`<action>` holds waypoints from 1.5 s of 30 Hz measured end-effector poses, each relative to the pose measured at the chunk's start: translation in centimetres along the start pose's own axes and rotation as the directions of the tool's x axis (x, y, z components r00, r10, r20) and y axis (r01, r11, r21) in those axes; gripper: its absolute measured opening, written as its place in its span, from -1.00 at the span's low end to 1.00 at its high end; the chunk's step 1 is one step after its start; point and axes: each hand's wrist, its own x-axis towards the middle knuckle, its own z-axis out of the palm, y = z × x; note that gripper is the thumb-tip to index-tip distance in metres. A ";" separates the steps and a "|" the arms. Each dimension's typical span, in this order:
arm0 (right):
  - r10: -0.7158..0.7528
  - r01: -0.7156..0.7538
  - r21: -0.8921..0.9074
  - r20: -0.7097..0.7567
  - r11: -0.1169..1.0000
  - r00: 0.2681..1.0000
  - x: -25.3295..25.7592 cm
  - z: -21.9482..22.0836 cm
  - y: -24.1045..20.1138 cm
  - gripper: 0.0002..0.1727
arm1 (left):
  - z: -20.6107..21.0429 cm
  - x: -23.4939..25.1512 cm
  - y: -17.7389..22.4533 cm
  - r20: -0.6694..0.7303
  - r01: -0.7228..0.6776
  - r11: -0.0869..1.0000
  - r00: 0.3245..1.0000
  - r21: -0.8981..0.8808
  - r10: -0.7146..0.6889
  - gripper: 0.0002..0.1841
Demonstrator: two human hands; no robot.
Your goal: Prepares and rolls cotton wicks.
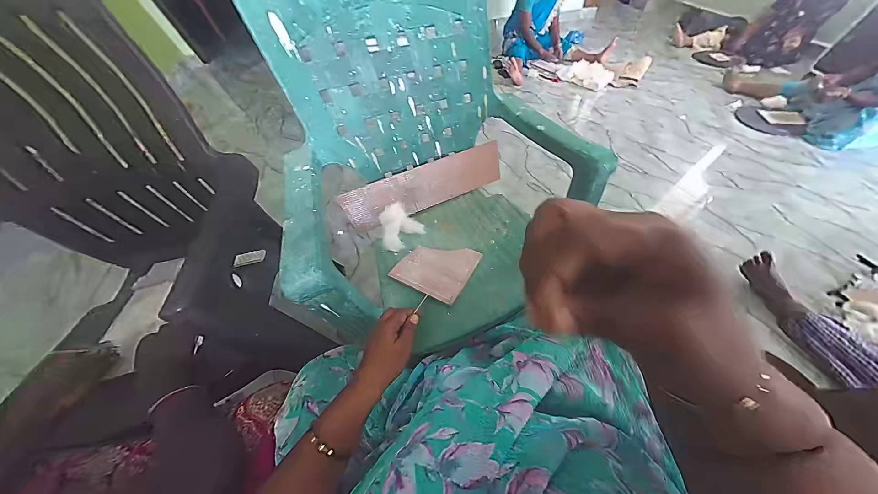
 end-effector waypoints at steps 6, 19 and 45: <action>0.658 -0.641 -0.529 -0.191 0.556 0.729 -0.3 -1.0 17.7 -0.73 | 0.9 7.1 0.2 -0.025 0.305 0.946 0.951 -0.111 -0.309 -0.62; 0.848 -0.592 -0.779 -0.159 0.207 0.506 -3.0 0.1 29.7 -0.43 | 0.7 9.1 -0.6 0.032 0.392 0.917 0.920 -0.078 -0.390 -0.62; 0.731 -0.538 -0.744 -0.099 0.396 0.675 8.8 9.8 38.0 -0.56 | 0.9 7.4 -1.1 -0.143 0.038 0.905 0.984 -0.425 -0.108 -0.66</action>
